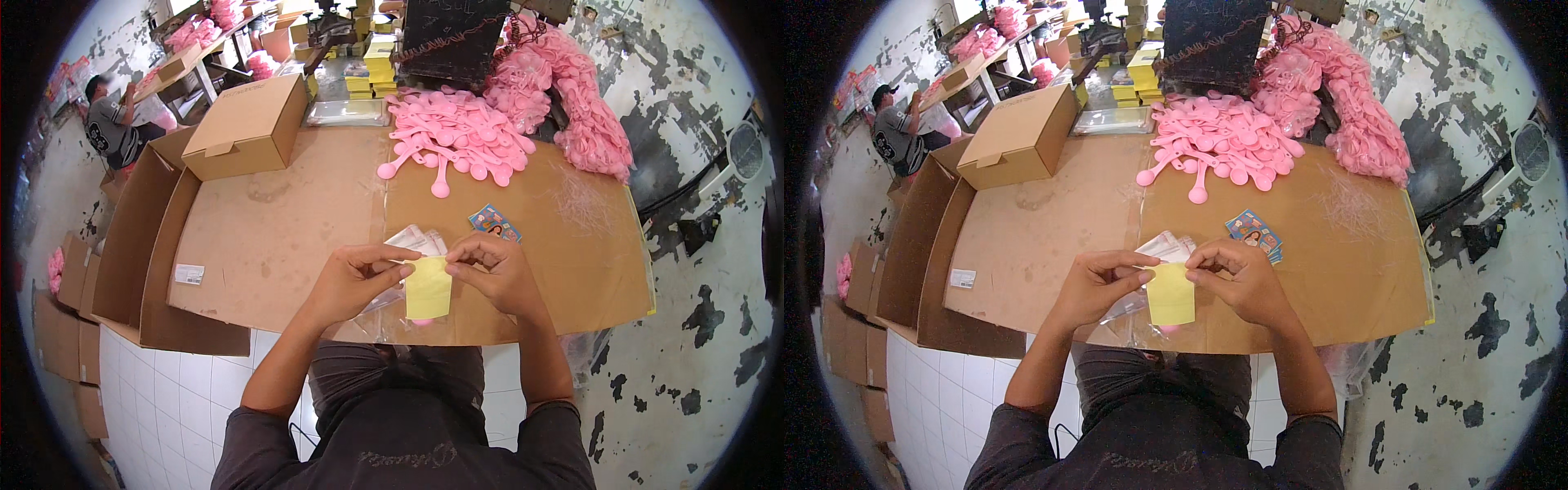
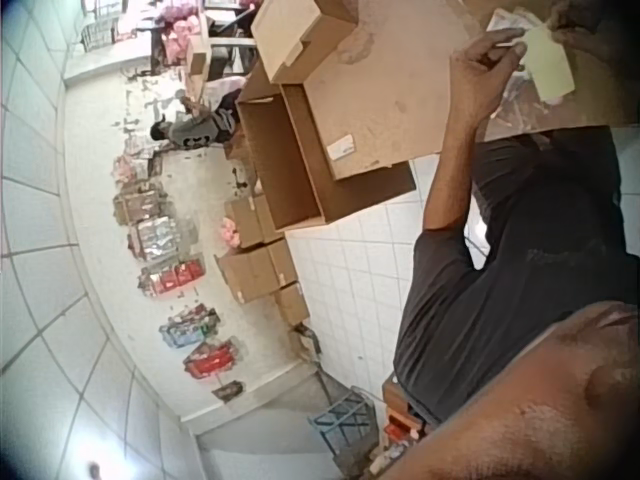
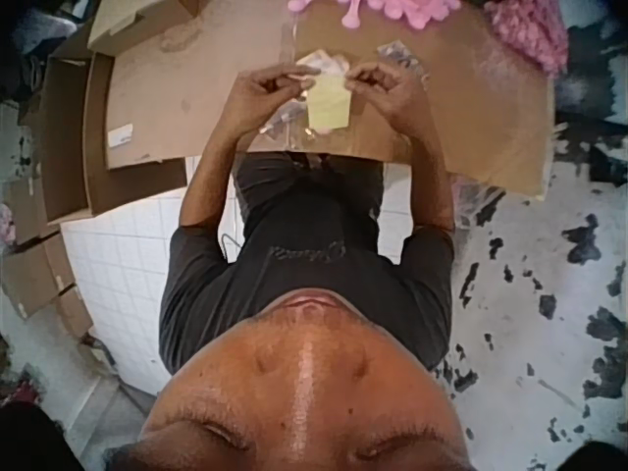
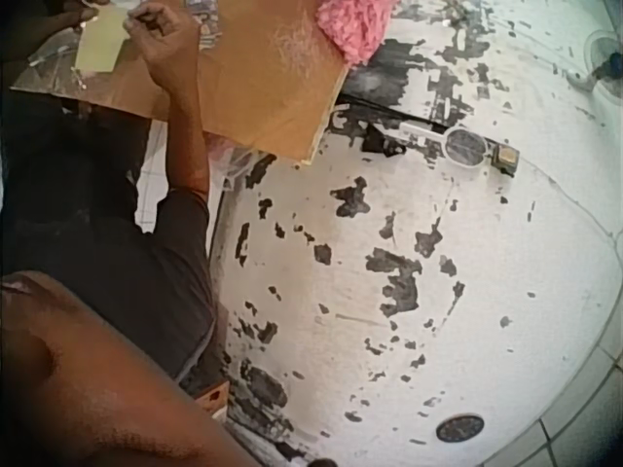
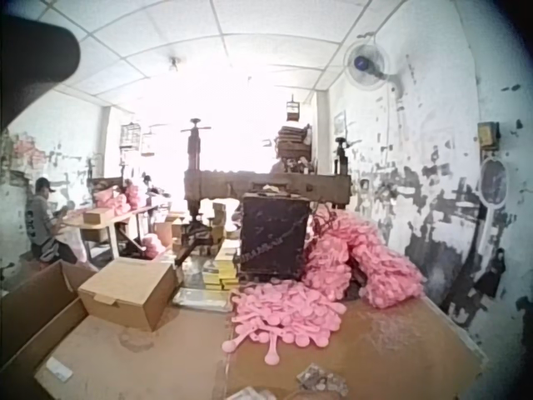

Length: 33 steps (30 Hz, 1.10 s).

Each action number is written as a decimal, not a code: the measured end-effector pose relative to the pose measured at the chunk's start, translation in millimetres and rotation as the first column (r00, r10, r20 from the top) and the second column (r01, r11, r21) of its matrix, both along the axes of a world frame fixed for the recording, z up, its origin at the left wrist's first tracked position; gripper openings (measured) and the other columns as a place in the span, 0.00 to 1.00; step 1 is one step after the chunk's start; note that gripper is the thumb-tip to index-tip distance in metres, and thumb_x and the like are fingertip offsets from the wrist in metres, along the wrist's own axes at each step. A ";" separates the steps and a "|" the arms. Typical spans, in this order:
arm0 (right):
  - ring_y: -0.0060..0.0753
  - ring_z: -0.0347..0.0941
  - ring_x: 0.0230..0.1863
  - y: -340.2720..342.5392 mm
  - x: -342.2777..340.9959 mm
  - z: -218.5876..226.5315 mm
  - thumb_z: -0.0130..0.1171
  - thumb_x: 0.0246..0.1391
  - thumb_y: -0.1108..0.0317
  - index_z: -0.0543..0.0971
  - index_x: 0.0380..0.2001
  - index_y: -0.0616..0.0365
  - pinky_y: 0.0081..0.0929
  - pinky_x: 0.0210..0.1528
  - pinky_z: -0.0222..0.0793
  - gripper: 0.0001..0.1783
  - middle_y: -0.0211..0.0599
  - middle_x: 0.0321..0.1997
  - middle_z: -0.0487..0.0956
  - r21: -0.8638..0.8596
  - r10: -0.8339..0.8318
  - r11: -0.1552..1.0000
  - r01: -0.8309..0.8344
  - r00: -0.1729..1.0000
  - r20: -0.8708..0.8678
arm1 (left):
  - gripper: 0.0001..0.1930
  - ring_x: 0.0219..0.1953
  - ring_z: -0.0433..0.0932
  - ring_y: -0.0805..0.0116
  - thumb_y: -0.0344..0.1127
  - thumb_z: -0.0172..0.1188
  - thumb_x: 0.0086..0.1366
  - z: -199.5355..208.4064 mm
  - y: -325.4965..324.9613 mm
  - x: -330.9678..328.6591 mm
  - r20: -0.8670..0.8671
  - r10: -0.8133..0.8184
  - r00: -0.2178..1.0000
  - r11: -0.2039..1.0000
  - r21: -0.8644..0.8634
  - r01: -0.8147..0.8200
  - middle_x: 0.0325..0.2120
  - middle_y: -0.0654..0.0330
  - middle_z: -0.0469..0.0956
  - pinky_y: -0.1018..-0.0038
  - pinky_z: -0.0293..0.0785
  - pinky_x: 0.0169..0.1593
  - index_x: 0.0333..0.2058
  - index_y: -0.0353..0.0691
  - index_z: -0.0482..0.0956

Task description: The person places a pink plastic spoon and a small card into a clear plastic bag on a table. They repeat this process multiple times, handling the items one at a time and setting the filled bags aside.

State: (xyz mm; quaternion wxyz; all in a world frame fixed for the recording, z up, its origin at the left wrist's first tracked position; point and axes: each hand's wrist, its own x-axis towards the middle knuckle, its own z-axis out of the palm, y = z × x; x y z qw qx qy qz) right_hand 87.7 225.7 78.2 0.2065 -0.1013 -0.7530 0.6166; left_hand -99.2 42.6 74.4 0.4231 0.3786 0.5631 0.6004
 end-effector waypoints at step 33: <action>0.56 0.71 0.59 50.6 31.3 -38.0 0.60 0.64 0.64 0.76 0.57 0.65 0.47 0.63 0.66 0.22 0.52 0.56 0.75 0.772 -0.667 0.532 0.348 0.733 0.129 | 0.18 0.43 0.80 0.74 0.33 0.62 0.71 -33.9 -53.0 -75.9 -0.404 0.452 0.795 0.885 0.092 -0.457 0.45 0.58 0.82 0.74 0.77 0.50 0.57 0.35 0.79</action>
